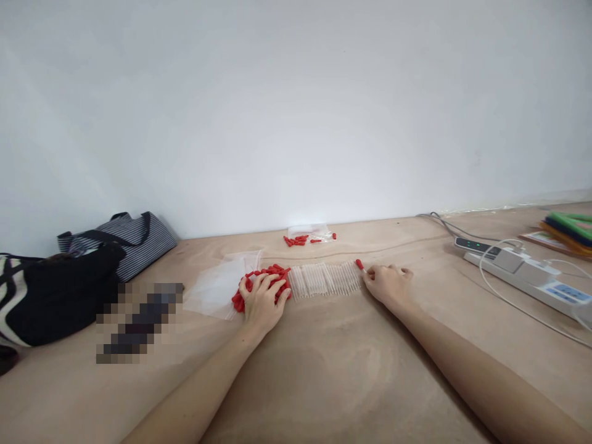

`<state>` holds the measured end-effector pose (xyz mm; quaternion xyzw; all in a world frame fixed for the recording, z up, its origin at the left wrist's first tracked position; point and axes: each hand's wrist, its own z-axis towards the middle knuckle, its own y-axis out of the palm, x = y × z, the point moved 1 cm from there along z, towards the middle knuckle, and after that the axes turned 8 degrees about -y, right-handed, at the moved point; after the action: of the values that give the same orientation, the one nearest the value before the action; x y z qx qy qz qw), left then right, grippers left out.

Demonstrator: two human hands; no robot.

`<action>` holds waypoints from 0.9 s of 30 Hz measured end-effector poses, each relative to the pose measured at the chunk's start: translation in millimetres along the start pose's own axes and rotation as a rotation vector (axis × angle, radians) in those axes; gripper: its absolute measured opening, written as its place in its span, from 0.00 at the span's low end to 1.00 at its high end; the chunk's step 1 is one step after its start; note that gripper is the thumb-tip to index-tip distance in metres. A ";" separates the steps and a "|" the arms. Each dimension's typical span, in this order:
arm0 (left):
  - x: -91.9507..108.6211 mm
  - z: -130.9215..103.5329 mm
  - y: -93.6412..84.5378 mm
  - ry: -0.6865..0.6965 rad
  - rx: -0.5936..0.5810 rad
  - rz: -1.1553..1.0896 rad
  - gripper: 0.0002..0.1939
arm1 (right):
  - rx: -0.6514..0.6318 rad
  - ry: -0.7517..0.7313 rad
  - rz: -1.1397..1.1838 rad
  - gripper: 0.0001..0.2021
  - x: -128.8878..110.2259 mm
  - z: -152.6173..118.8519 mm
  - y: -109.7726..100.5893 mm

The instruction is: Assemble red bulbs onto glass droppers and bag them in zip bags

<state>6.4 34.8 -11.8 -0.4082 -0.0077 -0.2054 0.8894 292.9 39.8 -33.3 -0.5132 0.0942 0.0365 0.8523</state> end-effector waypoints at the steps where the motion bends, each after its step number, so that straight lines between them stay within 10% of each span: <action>1: 1.6 0.8 -0.4 0.003 -0.001 0.004 0.06 | 0.009 -0.010 0.008 0.15 -0.8 0.5 0.4; 21: 12.3 4.2 -0.7 -0.115 0.098 0.089 0.05 | -0.312 0.222 0.012 0.16 -27.5 35.6 8.7; 27: 27.9 -14.3 -22.4 0.123 -0.034 -0.122 0.04 | -0.222 0.145 0.047 0.17 -32.5 28.7 -7.1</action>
<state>21.5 1.3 -0.1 -0.4089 0.0257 -0.2838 0.8670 265.7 62.9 -7.6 -0.6032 0.1629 0.0293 0.7802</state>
